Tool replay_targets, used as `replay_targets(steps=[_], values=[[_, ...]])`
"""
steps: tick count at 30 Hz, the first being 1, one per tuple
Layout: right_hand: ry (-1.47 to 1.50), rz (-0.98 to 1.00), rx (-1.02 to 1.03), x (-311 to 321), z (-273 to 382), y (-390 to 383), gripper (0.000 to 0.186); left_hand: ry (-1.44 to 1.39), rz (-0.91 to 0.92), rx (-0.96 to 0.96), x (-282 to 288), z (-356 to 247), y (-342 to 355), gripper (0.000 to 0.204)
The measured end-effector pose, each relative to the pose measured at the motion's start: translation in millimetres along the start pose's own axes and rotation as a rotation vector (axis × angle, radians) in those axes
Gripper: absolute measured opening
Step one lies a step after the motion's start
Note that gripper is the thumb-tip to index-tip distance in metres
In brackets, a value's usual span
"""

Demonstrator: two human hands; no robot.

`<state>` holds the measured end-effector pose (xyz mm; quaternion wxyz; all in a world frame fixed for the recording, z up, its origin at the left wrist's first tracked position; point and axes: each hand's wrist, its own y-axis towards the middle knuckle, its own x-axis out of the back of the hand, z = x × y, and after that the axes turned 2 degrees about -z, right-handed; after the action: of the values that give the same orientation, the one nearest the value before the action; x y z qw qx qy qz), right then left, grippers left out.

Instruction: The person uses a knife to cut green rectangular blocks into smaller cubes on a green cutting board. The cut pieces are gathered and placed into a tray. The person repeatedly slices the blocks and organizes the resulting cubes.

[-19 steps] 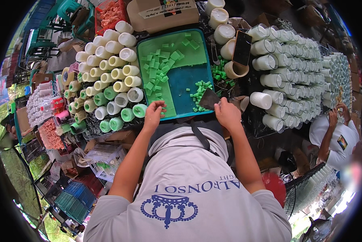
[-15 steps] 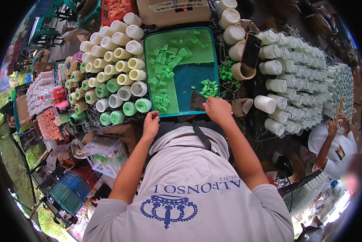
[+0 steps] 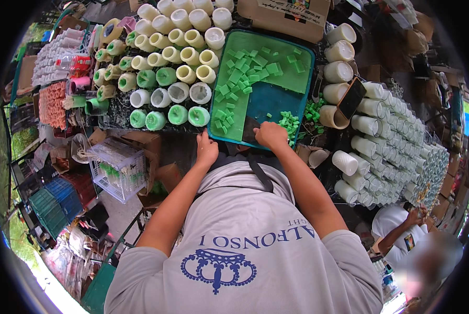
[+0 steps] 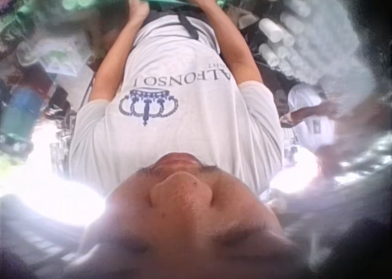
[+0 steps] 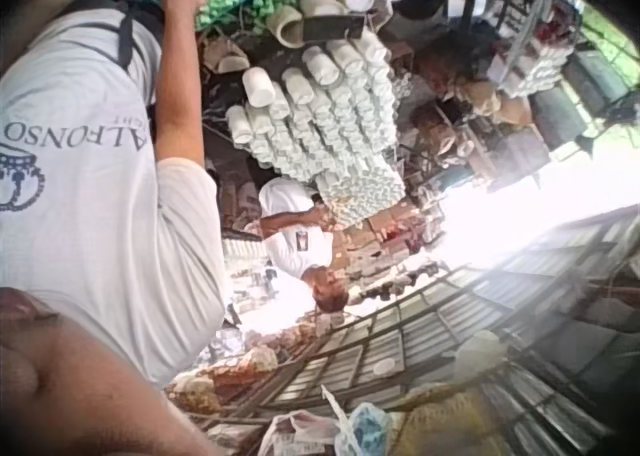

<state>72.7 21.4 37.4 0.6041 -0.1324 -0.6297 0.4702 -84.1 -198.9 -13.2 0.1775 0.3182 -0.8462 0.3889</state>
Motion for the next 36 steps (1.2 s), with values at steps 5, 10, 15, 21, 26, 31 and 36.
replay_targets(steps=[5, 10, 15, 21, 26, 31, 36], values=[[0.018, -0.007, 0.022, -11.3, 7.0, 6.1, 0.052, -0.008, 0.003, -0.046, -1.2, 0.8, -3.7, 0.078], [0.055, -0.036, 0.114, -17.4, -2.0, 12.9, 0.049, 0.163, -0.091, -0.108, -4.2, 6.6, -13.2, 0.076], [0.123, -0.071, 0.200, -15.0, -11.3, 11.2, 0.048, 0.269, 0.015, -0.359, 1.7, -38.9, -40.0, 0.061], [0.111, -0.108, 0.218, -14.2, -10.7, 4.3, 0.047, 0.451, 0.142, -0.950, -9.6, -78.5, -12.7, 0.068], [0.133, -0.088, 0.188, -9.1, -3.4, 0.1, 0.043, 0.509, 0.280, -0.869, -37.1, -60.0, 1.6, 0.085], [0.147, -0.105, 0.235, -19.4, -12.7, 16.0, 0.045, 0.539, 0.350, -0.829, -48.4, -53.9, 5.1, 0.091], [0.178, -0.088, 0.278, -6.7, -10.6, 6.9, 0.046, 0.529, 0.350, -0.814, -51.4, -47.2, 6.8, 0.094]])
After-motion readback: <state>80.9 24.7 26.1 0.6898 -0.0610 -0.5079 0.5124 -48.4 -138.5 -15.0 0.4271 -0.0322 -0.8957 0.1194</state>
